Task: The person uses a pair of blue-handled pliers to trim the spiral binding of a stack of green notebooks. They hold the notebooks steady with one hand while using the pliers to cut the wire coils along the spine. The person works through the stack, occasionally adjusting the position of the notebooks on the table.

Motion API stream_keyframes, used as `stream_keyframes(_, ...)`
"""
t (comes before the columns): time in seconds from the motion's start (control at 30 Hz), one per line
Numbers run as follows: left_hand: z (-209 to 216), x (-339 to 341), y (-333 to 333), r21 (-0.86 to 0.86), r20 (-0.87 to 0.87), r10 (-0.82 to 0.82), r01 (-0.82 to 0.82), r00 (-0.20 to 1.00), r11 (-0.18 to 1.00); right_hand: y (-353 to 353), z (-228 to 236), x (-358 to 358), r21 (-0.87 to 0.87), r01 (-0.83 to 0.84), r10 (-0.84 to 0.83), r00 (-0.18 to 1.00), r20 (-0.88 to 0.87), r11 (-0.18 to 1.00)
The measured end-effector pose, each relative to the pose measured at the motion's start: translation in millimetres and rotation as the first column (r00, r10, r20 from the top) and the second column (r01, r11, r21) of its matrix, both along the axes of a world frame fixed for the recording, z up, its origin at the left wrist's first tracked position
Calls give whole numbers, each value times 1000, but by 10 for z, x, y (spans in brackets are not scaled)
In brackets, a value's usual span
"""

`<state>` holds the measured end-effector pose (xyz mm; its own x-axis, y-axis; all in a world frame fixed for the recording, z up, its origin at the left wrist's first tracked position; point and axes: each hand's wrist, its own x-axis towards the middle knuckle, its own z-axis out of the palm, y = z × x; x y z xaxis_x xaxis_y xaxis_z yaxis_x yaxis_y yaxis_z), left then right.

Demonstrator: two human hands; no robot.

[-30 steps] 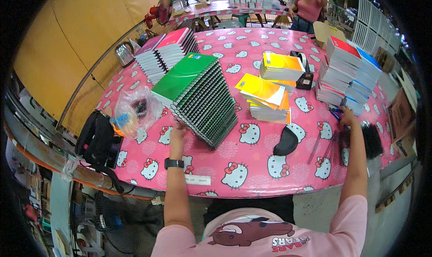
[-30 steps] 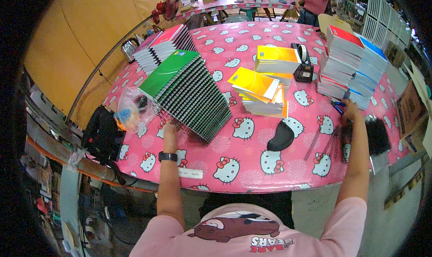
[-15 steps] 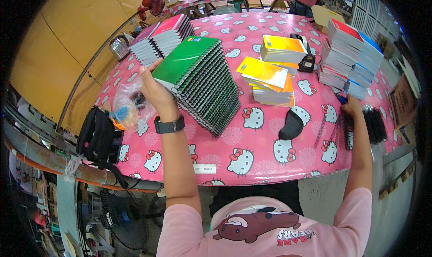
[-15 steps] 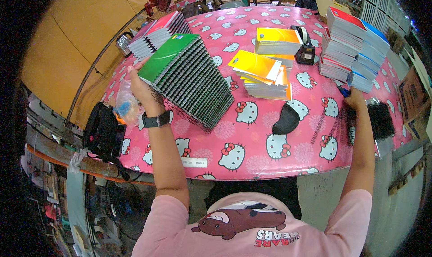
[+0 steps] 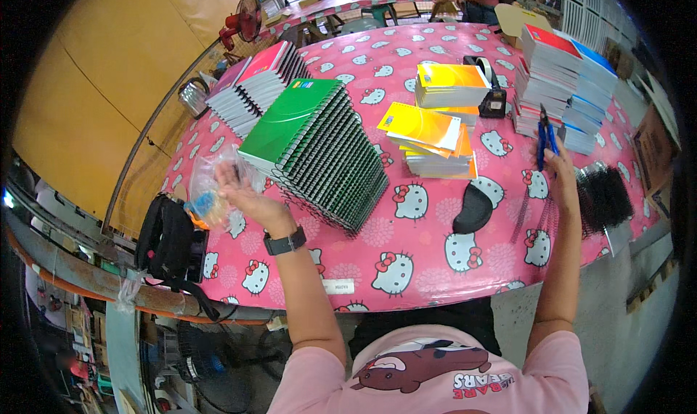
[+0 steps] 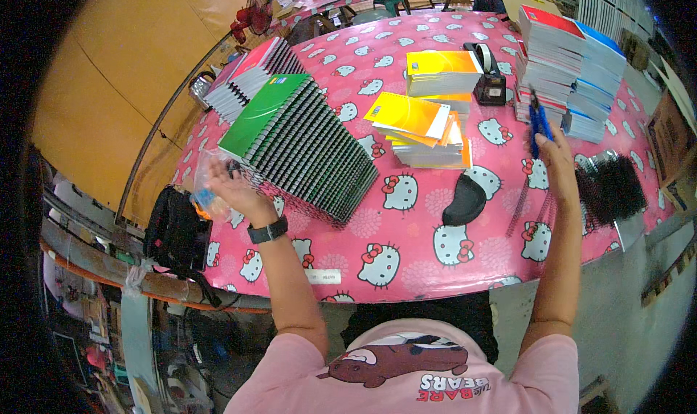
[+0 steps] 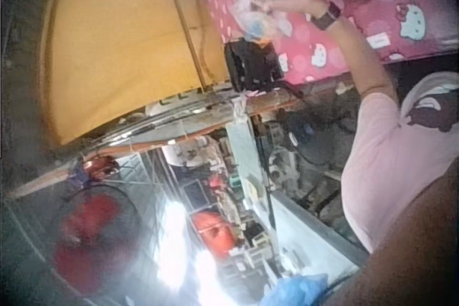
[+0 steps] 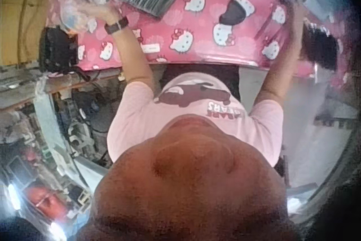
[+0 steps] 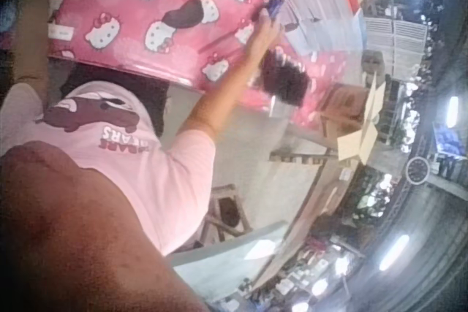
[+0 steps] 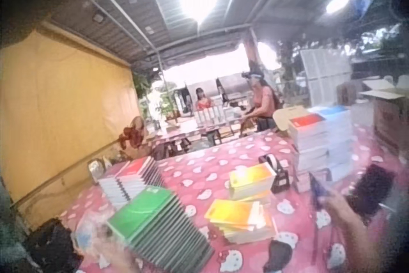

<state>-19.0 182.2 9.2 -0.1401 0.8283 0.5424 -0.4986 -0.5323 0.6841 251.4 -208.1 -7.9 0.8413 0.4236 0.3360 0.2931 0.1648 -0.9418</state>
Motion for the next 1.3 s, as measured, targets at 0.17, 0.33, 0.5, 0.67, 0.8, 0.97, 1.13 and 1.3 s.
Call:
stream_keyframes(0.17,35,213,-37,46,-24,-366,367,930,929,187,-116,-374,36,-190,191,981,-21,981)
stream_keyframes(0.33,-47,168,44,33,48,-321,320,946,947,249,-375,-641,89,-257,268,952,-148,962)
stream_keyframes(0.5,-466,181,252,212,-302,91,-26,949,977,370,-528,-938,94,-363,375,885,-277,927)
stream_keyframes(0.67,-332,183,167,56,-137,-316,326,939,944,379,-660,-1049,50,-385,381,869,-316,921)
stream_keyframes(0.8,-315,268,94,177,-300,-146,205,943,963,399,-681,-1086,129,-402,420,822,-386,906)
stream_keyframes(0.97,-317,184,169,88,-302,-103,135,948,987,444,-645,-1163,115,-404,417,832,-366,908)
stream_keyframes(1.13,271,101,-85,338,-173,154,-89,973,937,407,-679,-1168,108,-360,373,840,-394,927)
stream_keyframes(1.3,490,209,-309,582,-412,381,-82,828,809,400,-692,-1165,131,-353,375,839,-395,927)
